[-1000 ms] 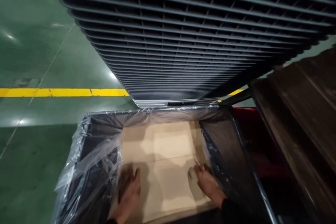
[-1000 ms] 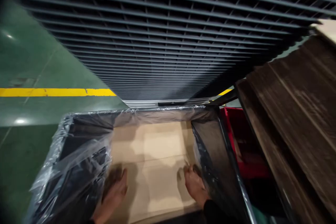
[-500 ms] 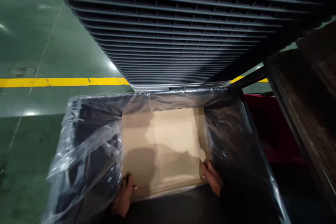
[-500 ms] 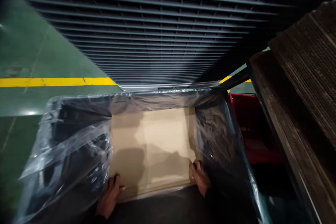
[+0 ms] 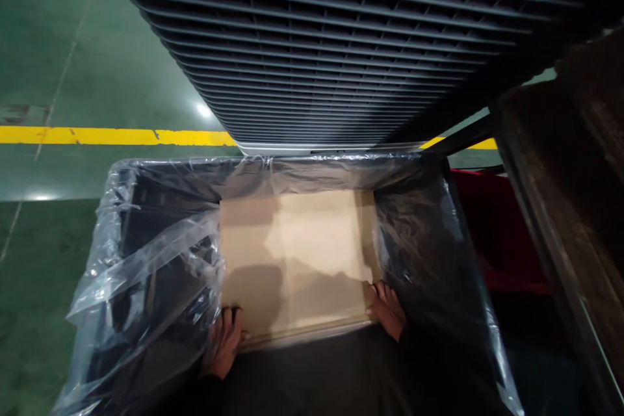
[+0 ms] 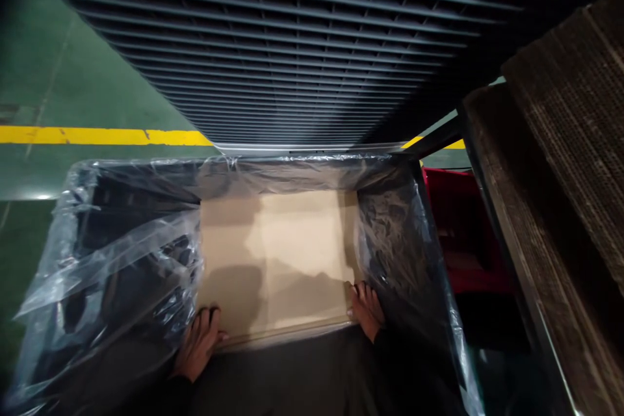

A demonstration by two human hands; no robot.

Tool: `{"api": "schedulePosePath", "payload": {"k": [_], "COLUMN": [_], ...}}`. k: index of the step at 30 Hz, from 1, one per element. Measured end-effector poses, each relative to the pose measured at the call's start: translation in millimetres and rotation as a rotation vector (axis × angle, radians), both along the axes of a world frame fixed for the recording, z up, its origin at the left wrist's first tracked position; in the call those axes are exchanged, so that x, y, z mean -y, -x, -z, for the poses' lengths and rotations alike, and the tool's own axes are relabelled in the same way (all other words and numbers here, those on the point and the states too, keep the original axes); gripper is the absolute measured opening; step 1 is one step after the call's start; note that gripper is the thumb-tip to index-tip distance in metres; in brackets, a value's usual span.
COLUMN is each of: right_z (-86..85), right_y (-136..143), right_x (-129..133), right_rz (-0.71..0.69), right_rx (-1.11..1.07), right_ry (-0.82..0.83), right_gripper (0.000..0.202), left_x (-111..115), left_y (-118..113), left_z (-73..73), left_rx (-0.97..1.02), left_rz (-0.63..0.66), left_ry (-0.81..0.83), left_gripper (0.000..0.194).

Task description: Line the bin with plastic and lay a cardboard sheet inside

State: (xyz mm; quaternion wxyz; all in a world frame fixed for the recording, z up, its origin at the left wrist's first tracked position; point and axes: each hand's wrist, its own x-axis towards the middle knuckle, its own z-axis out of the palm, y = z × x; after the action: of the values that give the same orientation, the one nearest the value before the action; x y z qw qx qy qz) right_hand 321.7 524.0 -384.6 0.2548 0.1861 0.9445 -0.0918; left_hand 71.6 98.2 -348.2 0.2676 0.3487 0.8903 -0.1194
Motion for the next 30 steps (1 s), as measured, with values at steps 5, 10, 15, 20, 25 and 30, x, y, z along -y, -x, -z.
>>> {"api": "schedulePosePath", "payload": {"k": [5,10,15,20,25,30], "right_z": [-2.3,-3.7,-2.5,-7.9,-6.2,-1.1], "right_y": [-0.2,1.8,9.7,12.6,7.8,3.0], "right_x": [0.4,2.2,-6.1,7.0,15.1,17.8], "right_rz": [-0.064,-0.155,-0.308,-0.345,-0.381,-0.301], "right_rx": [-0.004,-0.045,-0.102,-0.107,-0.103,-0.061], "right_ry": [-0.047,-0.027,0.036,-0.020,-0.059,0.008], "right_gripper": [0.042,0.053,0.107,0.110,0.098,0.091], "left_x": [-0.6,-16.4,-34.4,-39.3,-18.1,-23.1], "left_y": [-5.6,-0.3,18.0,15.6,1.3,-0.5], "left_z": [5.7,-9.2,-32.0,-28.7,-1.3,-8.2], "left_rx": [-0.053,-0.101,-0.115,-0.128,-0.120,0.035], "left_rz": [0.063,0.091,0.093,0.143,0.254,0.161], "left_ry": [-0.025,-0.081,-0.097,0.000,-0.023,-0.017], "left_gripper": [0.041,0.057,0.112,0.108,0.092,0.097]}}
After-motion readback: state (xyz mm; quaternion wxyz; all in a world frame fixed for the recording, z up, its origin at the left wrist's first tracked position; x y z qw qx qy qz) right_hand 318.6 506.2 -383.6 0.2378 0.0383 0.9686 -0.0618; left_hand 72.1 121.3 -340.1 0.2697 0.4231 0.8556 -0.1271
